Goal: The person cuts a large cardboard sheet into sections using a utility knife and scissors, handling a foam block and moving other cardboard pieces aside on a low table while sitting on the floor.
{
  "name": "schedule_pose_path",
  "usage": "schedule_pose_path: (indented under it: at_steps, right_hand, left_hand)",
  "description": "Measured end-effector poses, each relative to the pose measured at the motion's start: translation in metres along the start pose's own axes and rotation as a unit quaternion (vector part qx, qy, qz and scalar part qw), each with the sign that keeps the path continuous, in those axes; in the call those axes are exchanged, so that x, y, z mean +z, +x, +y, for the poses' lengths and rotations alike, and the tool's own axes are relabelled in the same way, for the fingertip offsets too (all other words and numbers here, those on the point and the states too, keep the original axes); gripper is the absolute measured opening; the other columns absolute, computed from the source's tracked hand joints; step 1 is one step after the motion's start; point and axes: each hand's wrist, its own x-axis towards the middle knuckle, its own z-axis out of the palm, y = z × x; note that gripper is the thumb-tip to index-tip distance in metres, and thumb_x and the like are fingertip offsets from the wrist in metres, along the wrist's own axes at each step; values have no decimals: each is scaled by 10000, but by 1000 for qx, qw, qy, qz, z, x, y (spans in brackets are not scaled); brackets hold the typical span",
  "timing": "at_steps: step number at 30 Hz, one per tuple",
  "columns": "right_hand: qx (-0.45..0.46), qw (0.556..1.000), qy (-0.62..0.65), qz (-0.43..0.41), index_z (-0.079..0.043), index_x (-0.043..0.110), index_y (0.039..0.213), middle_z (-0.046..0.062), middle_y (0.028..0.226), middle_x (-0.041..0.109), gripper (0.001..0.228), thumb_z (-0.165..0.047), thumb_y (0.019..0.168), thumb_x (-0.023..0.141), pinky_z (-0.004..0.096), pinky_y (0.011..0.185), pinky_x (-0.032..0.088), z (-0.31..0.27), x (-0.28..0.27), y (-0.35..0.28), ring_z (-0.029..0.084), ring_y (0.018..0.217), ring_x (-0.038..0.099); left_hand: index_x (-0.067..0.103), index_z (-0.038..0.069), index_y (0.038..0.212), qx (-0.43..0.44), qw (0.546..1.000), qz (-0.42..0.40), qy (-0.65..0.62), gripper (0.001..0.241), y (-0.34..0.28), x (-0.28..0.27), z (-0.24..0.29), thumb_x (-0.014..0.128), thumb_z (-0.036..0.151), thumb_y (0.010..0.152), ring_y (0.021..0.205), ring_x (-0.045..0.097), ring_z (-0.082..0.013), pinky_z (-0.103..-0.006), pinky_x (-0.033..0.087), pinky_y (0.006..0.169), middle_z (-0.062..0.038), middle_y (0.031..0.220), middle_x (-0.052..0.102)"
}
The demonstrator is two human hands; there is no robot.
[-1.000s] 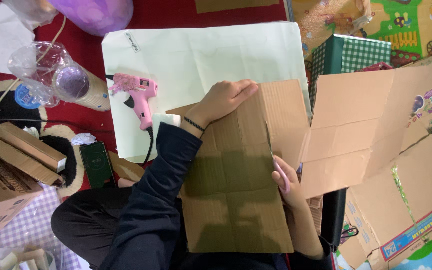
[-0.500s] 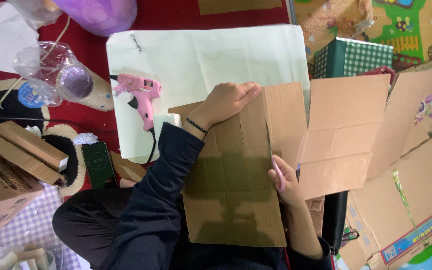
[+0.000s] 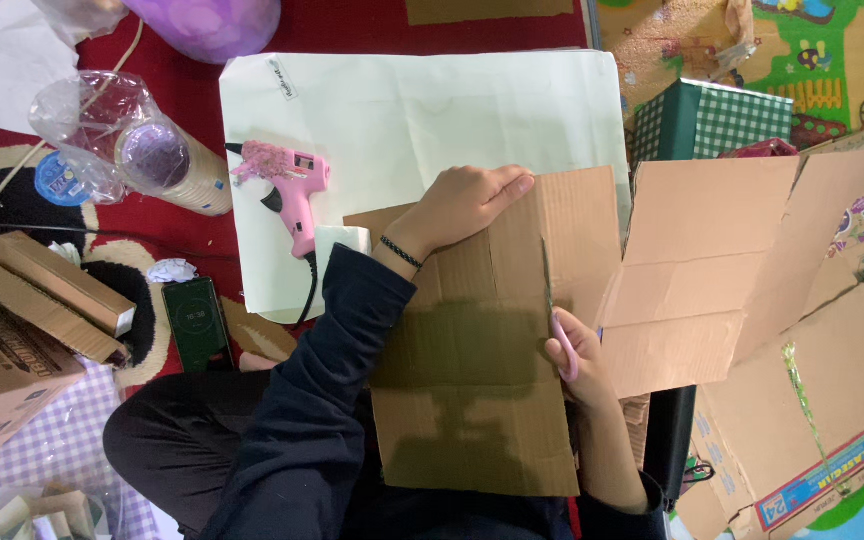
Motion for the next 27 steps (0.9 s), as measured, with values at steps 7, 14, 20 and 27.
schedule_pose_path:
  at_steps: [7, 14, 20, 27]
  right_hand:
    - [2, 1000, 20, 1, 24, 627, 1047, -13, 664, 491, 296, -182, 858, 725, 160, 434, 314, -4, 4, 3, 5, 500, 412]
    - [-7, 1000, -23, 12, 39, 643, 1154, -8, 778, 524, 394, -211, 854, 691, 168, 478, 325, -15, 3, 2, -2, 599, 397]
    - [-10, 1000, 28, 8, 44, 635, 1119, -18, 720, 475, 305, -150, 887, 674, 154, 481, 306, 5, -2, 2, 1, 565, 395]
    - [1, 1000, -5, 19, -36, 586, 953, -89, 634, 386, 143, -103, 877, 688, 127, 439, 234, 16, -10, 4, -39, 498, 352]
  left_hand:
    - [601, 149, 1346, 8, 1000, -1, 28, 489, 2, -1, 1, 328, 457, 1082, 954, 721, -413, -592, 514, 939, -184, 977, 757]
    - [607, 195, 1337, 3, 1000, -5, 9, 455, 0, 1, 5, 333, 453, 1080, 950, 726, -395, -569, 518, 944, -154, 952, 760]
    - [628, 194, 1291, 7, 1000, 3, 12, 434, 2, 2, 1, 364, 459, 1072, 932, 726, -391, -572, 522, 932, -144, 911, 757]
    - [616, 170, 1129, 2, 1000, 17, 1, 361, 4, 1, -3, 429, 469, 1049, 851, 719, -371, -548, 530, 869, -125, 806, 711]
